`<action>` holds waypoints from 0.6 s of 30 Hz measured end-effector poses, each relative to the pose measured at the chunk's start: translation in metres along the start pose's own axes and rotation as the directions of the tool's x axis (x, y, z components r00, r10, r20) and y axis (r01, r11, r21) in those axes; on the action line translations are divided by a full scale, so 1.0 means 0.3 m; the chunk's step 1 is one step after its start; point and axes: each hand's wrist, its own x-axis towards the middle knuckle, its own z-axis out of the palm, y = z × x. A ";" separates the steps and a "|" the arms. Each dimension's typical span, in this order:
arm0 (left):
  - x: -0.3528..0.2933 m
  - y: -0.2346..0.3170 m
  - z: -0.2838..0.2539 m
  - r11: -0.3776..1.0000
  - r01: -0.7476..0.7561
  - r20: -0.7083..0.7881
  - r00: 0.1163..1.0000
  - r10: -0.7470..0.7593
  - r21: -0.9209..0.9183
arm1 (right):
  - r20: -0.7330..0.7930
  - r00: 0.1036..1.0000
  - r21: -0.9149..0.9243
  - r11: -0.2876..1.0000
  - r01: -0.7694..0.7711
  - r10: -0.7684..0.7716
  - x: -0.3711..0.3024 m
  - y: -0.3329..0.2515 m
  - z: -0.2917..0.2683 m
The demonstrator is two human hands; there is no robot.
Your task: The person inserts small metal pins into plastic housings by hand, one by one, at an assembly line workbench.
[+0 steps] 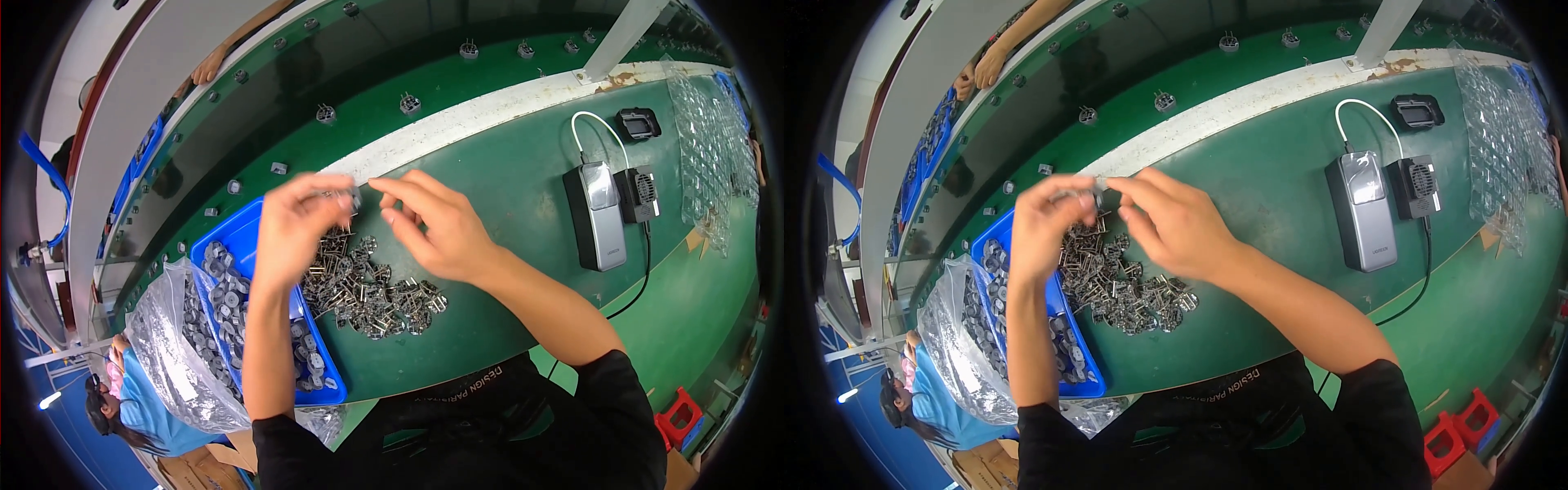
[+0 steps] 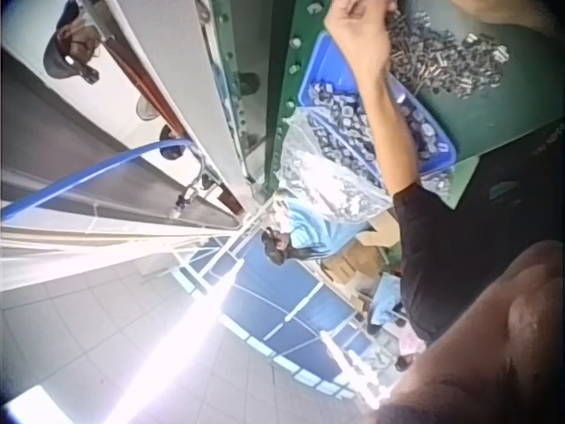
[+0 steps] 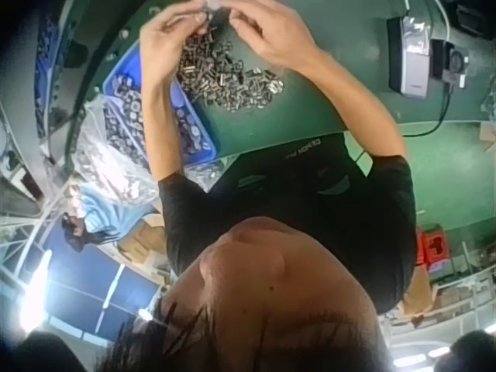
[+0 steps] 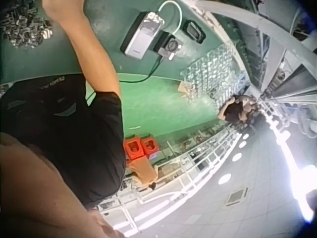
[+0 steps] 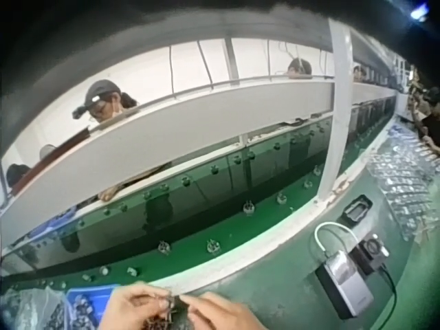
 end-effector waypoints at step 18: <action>0.196 -0.088 -0.208 0.734 0.076 -0.325 0.924 0.203 0.675 | 0.405 0.898 -0.386 0.859 0.337 -0.171 0.012 0.096 0.060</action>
